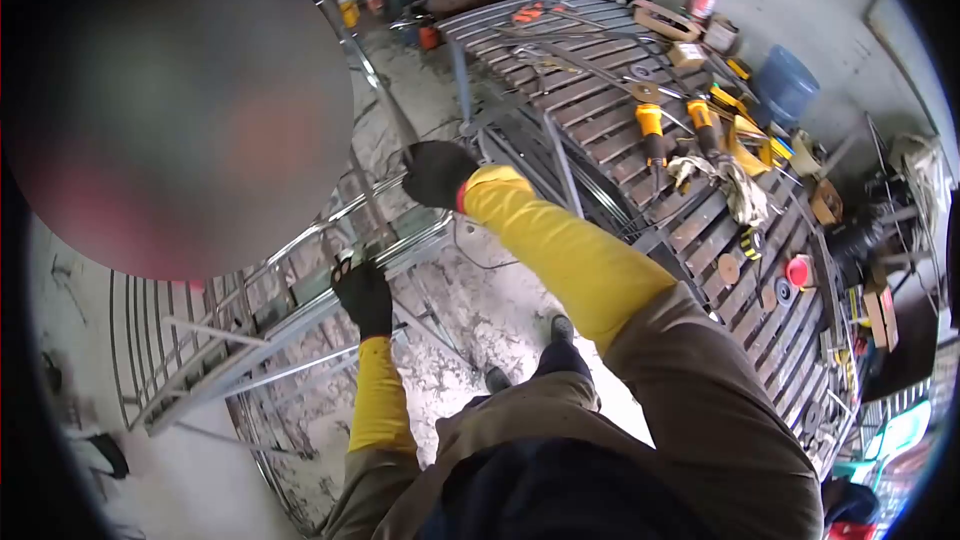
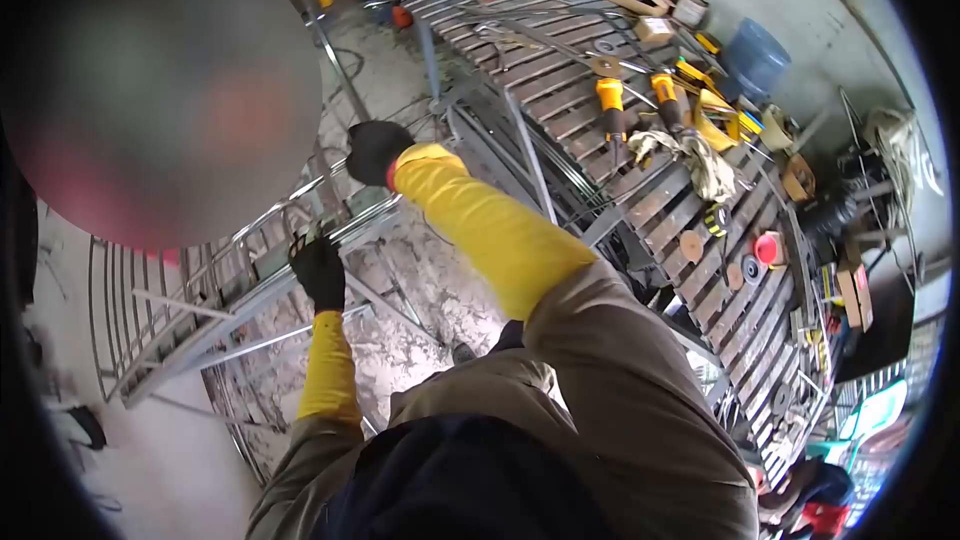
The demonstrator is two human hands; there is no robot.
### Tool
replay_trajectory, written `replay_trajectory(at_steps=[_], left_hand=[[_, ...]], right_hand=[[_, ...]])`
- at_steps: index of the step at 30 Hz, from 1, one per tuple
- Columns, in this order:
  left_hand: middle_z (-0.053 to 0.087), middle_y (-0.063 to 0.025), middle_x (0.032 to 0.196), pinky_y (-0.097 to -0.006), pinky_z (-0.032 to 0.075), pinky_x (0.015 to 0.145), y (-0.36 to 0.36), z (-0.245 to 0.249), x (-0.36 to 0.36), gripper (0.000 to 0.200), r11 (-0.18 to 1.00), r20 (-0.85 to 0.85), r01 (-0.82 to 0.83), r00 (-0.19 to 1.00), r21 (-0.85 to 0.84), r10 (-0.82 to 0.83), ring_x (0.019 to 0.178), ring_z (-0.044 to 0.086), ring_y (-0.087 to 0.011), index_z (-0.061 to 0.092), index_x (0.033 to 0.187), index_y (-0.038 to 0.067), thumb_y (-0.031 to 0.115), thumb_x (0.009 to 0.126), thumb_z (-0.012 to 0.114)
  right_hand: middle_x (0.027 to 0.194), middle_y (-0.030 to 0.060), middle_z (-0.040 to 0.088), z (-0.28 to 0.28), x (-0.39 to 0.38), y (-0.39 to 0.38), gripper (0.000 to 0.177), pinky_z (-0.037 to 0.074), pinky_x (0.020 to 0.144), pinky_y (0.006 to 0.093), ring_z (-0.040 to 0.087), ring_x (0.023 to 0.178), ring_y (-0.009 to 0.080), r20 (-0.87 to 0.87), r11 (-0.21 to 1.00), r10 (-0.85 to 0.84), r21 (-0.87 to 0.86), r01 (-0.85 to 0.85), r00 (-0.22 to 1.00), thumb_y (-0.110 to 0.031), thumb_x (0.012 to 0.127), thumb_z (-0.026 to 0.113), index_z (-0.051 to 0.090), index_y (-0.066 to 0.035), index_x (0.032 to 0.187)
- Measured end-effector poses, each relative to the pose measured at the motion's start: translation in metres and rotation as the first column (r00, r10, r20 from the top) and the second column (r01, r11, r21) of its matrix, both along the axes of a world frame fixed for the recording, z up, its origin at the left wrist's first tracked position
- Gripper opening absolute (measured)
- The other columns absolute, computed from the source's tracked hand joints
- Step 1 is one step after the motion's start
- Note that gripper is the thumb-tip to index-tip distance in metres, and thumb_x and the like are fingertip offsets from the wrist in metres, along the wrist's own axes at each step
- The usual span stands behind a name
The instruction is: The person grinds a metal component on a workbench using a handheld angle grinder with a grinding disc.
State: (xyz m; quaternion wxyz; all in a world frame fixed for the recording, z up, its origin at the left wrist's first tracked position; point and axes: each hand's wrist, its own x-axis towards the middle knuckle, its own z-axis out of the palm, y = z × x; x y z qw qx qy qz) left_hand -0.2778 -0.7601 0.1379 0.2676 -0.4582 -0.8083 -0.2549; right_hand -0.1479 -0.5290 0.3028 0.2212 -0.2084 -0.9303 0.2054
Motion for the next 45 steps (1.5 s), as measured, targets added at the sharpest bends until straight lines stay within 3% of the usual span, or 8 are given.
replay_trajectory(at_steps=[17, 22, 29, 33, 35, 39, 41, 45], left_hand=[[0.069, -0.0166, 0.106, -0.0528, 0.045, 0.104, 0.002, -0.006, 0.003, 0.029, 0.994, -0.009, -0.022, 1.000, 0.108, 0.023, 0.109, 0.062, -0.0388, 0.074, 0.120, 0.008, 0.016, 0.092, 0.069], [0.063, -0.0254, 0.113, -0.0572, 0.042, 0.109, 0.013, -0.091, -0.021, 0.019, 0.991, 0.075, 0.014, 0.997, 0.134, -0.024, 0.117, 0.058, -0.0454, 0.065, 0.110, 0.002, 0.016, 0.098, 0.060], [0.069, -0.0146, 0.106, -0.0533, 0.045, 0.106, -0.013, 0.014, 0.004, 0.040, 0.948, 0.221, 0.114, 0.958, 0.297, -0.184, 0.103, 0.063, -0.0361, 0.072, 0.122, 0.010, 0.025, 0.085, 0.075], [0.069, -0.0179, 0.112, -0.0449, 0.051, 0.099, -0.050, 0.041, 0.025, 0.033, 0.867, 0.800, -0.079, 0.432, 0.493, -0.416, 0.106, 0.064, -0.0363, 0.071, 0.121, 0.008, 0.035, 0.102, 0.066], [0.069, -0.0198, 0.116, -0.0441, 0.052, 0.093, -0.069, 0.000, 0.038, 0.038, 0.969, 0.712, -0.042, 0.686, 0.244, -0.149, 0.106, 0.065, -0.0355, 0.070, 0.118, 0.006, 0.041, 0.105, 0.061], [0.071, -0.0149, 0.096, -0.0417, 0.053, 0.086, -0.171, -0.104, 0.113, 0.039, 0.951, 0.959, -0.178, 0.175, 0.254, -0.224, 0.093, 0.068, -0.0327, 0.072, 0.100, 0.005, 0.040, 0.108, 0.057], [0.073, -0.0171, 0.095, -0.0466, 0.057, 0.084, -0.239, -0.215, 0.156, 0.017, 0.951, 0.599, -0.205, 0.741, -0.229, 0.304, 0.093, 0.071, -0.0364, 0.074, 0.097, 0.006, 0.017, 0.094, 0.062], [0.075, -0.0245, 0.112, -0.0491, 0.058, 0.093, -0.386, -0.282, 0.284, 0.033, 0.355, 0.708, -0.679, -0.350, -0.643, 0.614, 0.111, 0.072, -0.0411, 0.080, 0.106, 0.005, 0.022, 0.090, 0.057]], right_hand=[[0.091, 0.0255, 0.071, 0.009, 0.009, -0.001, 0.029, 0.055, 0.083, 0.0549, 0.070, 0.091, 0.0445, -0.026, 0.999, 0.036, -0.003, -0.036, 0.999, -0.031, 0.087, 0.064, 0.071, -0.003, 0.089], [0.082, 0.0155, 0.070, -0.051, 0.001, 0.059, 0.011, 0.049, 0.064, 0.0447, 0.067, 0.075, 0.0305, -0.166, 0.836, 0.327, 0.509, -0.203, 0.930, -0.019, 0.091, 0.062, 0.071, -0.013, 0.088], [0.104, 0.0196, 0.072, -0.050, -0.001, 0.076, 0.029, 0.053, 0.084, 0.0487, 0.070, 0.094, 0.0378, 0.061, 0.957, 0.288, 0.026, -0.290, 0.956, -0.022, 0.095, 0.063, 0.064, -0.001, 0.114], [0.116, 0.0204, 0.069, -0.090, -0.001, 0.135, 0.029, 0.048, 0.099, 0.0484, 0.065, 0.113, 0.0367, 0.307, 0.772, 0.202, 0.535, -0.344, 0.930, -0.022, 0.097, 0.064, 0.065, -0.001, 0.116], [0.123, 0.0223, 0.068, -0.104, 0.001, 0.155, 0.035, 0.046, 0.105, 0.0507, 0.063, 0.119, 0.0381, 0.361, 0.441, 0.065, 0.826, -0.352, 0.930, -0.025, 0.096, 0.064, 0.066, -0.001, 0.122], [0.119, 0.0212, 0.068, -0.099, -0.025, 0.144, 0.034, 0.046, 0.099, 0.0502, 0.063, 0.112, 0.0370, 0.334, 0.352, 0.002, 0.882, -0.313, 0.943, -0.025, 0.096, 0.063, 0.066, -0.002, 0.120], [0.116, 0.0206, 0.068, -0.092, -0.032, 0.131, 0.033, 0.046, 0.097, 0.0499, 0.063, 0.109, 0.0365, 0.320, 0.306, -0.032, 0.905, -0.295, 0.947, -0.025, 0.096, 0.063, 0.066, -0.002, 0.120], [0.111, 0.0194, 0.067, -0.087, -0.043, 0.118, 0.031, 0.046, 0.091, 0.0494, 0.063, 0.103, 0.0354, 0.300, 0.223, -0.061, 0.934, -0.280, 0.952, -0.025, 0.097, 0.063, 0.067, -0.003, 0.119]])
